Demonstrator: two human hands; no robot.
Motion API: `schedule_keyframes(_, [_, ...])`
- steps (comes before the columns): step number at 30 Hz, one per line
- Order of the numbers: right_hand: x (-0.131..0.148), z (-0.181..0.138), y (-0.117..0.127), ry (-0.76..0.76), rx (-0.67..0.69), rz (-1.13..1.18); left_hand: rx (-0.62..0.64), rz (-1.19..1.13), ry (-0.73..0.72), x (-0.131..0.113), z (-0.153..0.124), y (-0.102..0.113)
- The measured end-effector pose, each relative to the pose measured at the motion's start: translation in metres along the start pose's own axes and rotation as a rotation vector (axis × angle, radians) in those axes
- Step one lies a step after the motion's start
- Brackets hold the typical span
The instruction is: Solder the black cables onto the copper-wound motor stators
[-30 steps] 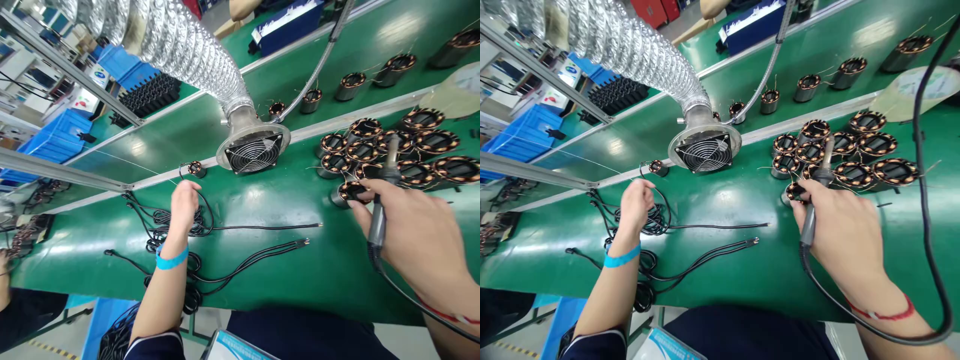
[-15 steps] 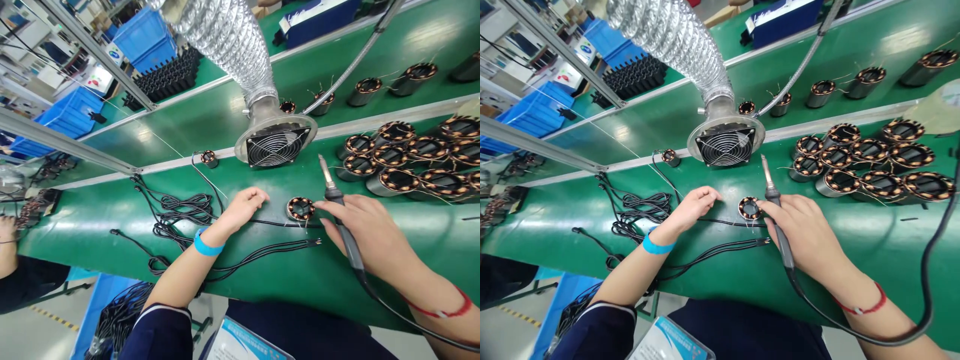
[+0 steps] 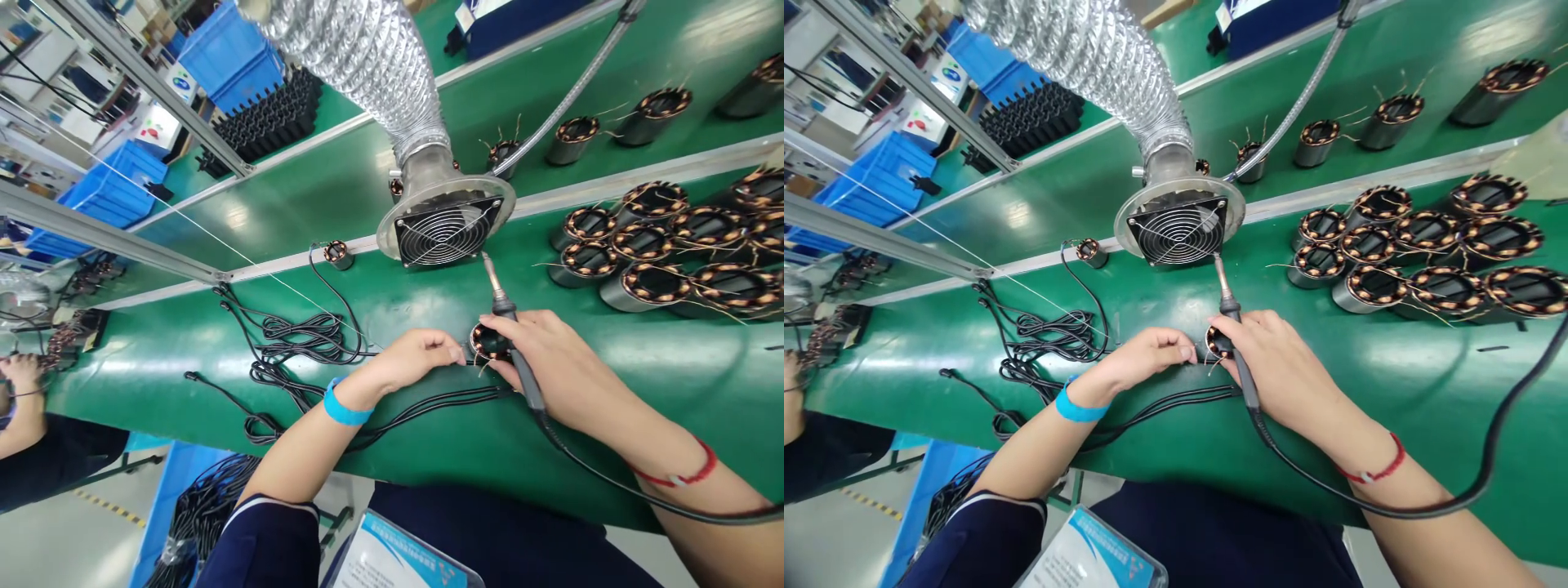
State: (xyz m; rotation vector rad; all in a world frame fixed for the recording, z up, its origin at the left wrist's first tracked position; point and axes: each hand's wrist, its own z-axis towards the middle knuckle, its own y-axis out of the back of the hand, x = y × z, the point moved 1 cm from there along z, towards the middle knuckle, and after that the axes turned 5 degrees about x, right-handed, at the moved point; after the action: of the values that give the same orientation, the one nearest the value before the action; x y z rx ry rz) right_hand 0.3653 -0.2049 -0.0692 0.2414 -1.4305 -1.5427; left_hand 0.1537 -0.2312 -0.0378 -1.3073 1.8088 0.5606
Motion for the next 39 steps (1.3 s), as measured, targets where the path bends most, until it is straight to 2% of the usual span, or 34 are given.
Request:
schedule_keyframes(4, [0.003,-0.001,0.005,0.015,-0.030,-0.095,-0.026,-0.068,-0.067,-0.013,0.013,-0.002])
schedule_keyframes(8, [0.000,-0.002,0.006,-0.008,-0.059,-0.160,-0.070,-0.013,-0.181,-0.026,0.023,-0.010])
schedule_keyframes(11, [-0.004,-0.005,0.005,-0.061,-0.045,-0.163,-0.111,0.063,-0.168,-0.023,0.019,-0.013])
schedule_keyframes(14, [-0.005,-0.006,0.005,-0.075,-0.041,-0.147,-0.056,0.178,-0.119,-0.012,0.012,-0.013])
schedule_keyframes(18, [-0.004,-0.005,0.004,-0.068,-0.044,-0.133,-0.116,0.225,-0.234,-0.010,0.015,-0.011])
schedule_keyframes(22, [-0.003,-0.004,0.004,-0.070,-0.062,-0.160,0.007,0.039,-0.177,-0.016,0.026,-0.010])
schedule_keyframes(25, [-0.002,-0.004,0.005,-0.089,-0.090,-0.206,0.000,-0.041,-0.142,-0.014,0.026,-0.009])
schedule_keyframes(29, [-0.001,-0.004,0.004,-0.101,-0.117,-0.231,-0.060,0.011,-0.093,0.001,0.019,-0.010])
schedule_keyframes(32, [0.000,-0.004,0.003,-0.117,-0.119,-0.243,-0.062,0.107,-0.147,0.007,0.016,-0.011])
schedule_keyframes(35, [0.002,-0.004,0.002,-0.119,-0.122,-0.262,0.019,0.125,-0.229,0.003,0.017,-0.011])
schedule_keyframes(37, [0.001,-0.004,0.002,-0.119,-0.115,-0.255,0.107,0.095,-0.208,-0.001,0.018,-0.012])
schedule_keyframes(39, [-0.003,-0.004,0.002,-0.136,-0.105,-0.226,0.122,0.106,-0.165,-0.003,0.018,-0.012])
